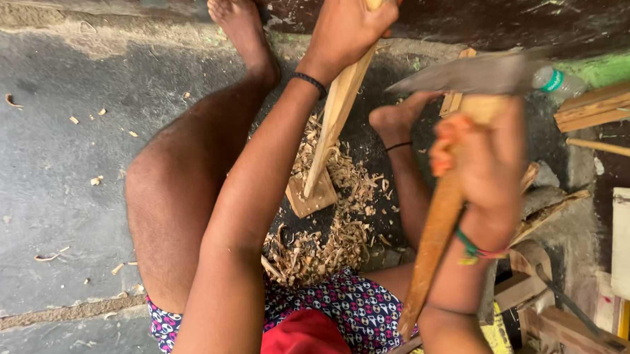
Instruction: The person sits on the floor and uses a curved blade tool to shave and shape a long wooden stick held between their legs. Wood shavings accumulate on the floor as the person repeatedly strikes the wood with the tool.
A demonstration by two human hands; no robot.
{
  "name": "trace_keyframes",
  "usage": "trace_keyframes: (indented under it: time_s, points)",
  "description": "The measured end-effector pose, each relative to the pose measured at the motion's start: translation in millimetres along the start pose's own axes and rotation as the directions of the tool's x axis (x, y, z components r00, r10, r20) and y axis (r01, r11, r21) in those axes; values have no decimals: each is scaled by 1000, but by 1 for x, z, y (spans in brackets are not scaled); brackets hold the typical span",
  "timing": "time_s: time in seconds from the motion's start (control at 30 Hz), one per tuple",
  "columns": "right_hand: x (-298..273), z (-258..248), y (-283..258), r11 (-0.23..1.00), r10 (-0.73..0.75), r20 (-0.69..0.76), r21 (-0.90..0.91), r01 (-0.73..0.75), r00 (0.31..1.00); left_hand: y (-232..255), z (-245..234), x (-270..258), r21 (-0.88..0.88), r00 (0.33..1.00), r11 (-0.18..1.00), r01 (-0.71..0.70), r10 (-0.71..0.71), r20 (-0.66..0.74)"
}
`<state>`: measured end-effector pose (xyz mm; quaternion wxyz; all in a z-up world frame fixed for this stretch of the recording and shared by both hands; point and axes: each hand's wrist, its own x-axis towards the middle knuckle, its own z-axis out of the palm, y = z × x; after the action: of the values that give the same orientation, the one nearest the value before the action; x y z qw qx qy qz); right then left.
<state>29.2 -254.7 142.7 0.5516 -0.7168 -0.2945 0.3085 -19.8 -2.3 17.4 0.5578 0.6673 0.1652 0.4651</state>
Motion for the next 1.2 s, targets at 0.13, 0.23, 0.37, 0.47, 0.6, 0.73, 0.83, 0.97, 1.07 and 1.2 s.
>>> trace_keyframes:
  time_s: [0.13, 0.23, 0.37, 0.47, 0.6, 0.73, 0.83, 0.97, 1.07, 1.2]
  points:
    - [-17, -15, 13, 991, -53, 21, 124, 50, 998, -8, 3, 0, 38, 999, 999, 40, -40, 11]
    - [7, 12, 98, 908, 418, 97, -34, -417, 903, -12, 4, 1, 34, 999, 999, 31, -32, 24]
    - [4, 49, 152, 945, 326, 224, -78, -317, 918, -12, 1, 1, 112, 996, 990, -80, 85, -38]
    - [2, 43, 136, 947, 307, 189, -157, -280, 933, -13, 4, 0, 20, 1000, 1000, 23, -23, 12]
    - [10, 30, 68, 956, 277, 146, -145, -256, 950, -5, -2, 4, 74, 1000, 997, -8, 8, 3]
    - [-12, 16, -15, 1000, 1, -1, 22, -1, 1000, -1, 0, 0, 45, 1000, 999, 13, -13, -7]
    - [-32, 14, -25, 982, -12, -150, 187, 40, 989, 0, 1, 2, 23, 999, 999, 30, -30, -11]
    - [-3, 39, 79, 873, 483, 55, -99, -477, 874, -6, 0, 1, 10, 1000, 1000, 10, -11, 14]
    - [-6, 65, 143, 957, 286, 231, -127, -262, 930, -10, -1, 1, 95, 999, 994, -46, 48, -18]
    - [-7, 46, 148, 957, 289, 154, -60, -283, 945, -9, 5, -7, 19, 1000, 1000, 14, -15, 16]
